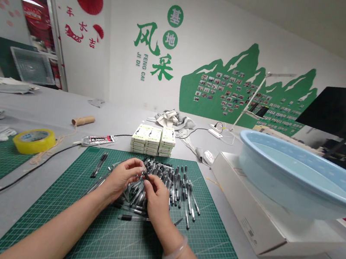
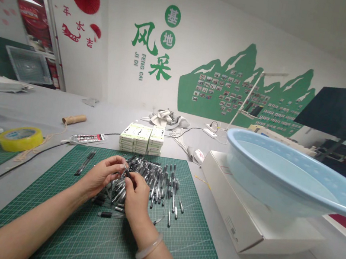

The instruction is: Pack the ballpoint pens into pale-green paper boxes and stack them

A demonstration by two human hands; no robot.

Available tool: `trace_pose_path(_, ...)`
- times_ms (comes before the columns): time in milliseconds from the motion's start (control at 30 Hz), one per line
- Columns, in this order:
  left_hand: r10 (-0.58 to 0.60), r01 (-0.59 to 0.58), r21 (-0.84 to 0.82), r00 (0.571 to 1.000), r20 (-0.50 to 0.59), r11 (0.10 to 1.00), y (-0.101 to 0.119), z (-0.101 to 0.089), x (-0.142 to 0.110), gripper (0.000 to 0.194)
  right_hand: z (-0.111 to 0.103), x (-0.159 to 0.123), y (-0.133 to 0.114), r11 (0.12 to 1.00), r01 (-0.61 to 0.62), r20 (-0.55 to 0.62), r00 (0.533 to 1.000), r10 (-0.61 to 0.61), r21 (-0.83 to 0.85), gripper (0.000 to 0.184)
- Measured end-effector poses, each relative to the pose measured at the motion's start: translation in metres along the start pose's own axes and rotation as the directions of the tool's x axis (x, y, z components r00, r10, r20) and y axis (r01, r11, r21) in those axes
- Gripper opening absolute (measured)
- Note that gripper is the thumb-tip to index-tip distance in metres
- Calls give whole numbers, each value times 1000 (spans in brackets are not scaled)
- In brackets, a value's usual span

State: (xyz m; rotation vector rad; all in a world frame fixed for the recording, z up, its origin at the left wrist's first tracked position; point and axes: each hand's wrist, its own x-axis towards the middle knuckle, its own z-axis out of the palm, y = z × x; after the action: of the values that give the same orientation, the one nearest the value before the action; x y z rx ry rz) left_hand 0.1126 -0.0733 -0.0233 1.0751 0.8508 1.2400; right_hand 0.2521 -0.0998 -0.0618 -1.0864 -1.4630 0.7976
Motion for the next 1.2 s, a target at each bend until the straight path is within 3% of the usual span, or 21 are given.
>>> trace_pose_path(400, -40, 39, -42, 999, -16, 998, -3, 0, 1, 21, 0, 0, -4, 983, -60, -53, 996, 70, 172, 13)
trace_pose_path(600, -43, 46, -53, 998, 50, 998, -4, -3, 1, 21, 1, 1, -6, 906, -201, 149, 977, 155, 374, 26)
trace_pose_path(800, -35, 40, -69, 997, 70, 997, -3, -2, 0, 20, 3, 2, -6, 804, -301, 135, 953, 271, 514, 30)
trace_pose_path(967, -36, 45, -84, 994, 107, 995, -1, -1, 0, 19, 2, 1, -9, 766, -392, 267, 918, 293, 509, 31)
trace_pose_path(1200, -29, 39, -90, 993, 111, 995, -1, -2, 0, 17, 3, 1, -8, 740, -373, 230, 928, 293, 559, 32)
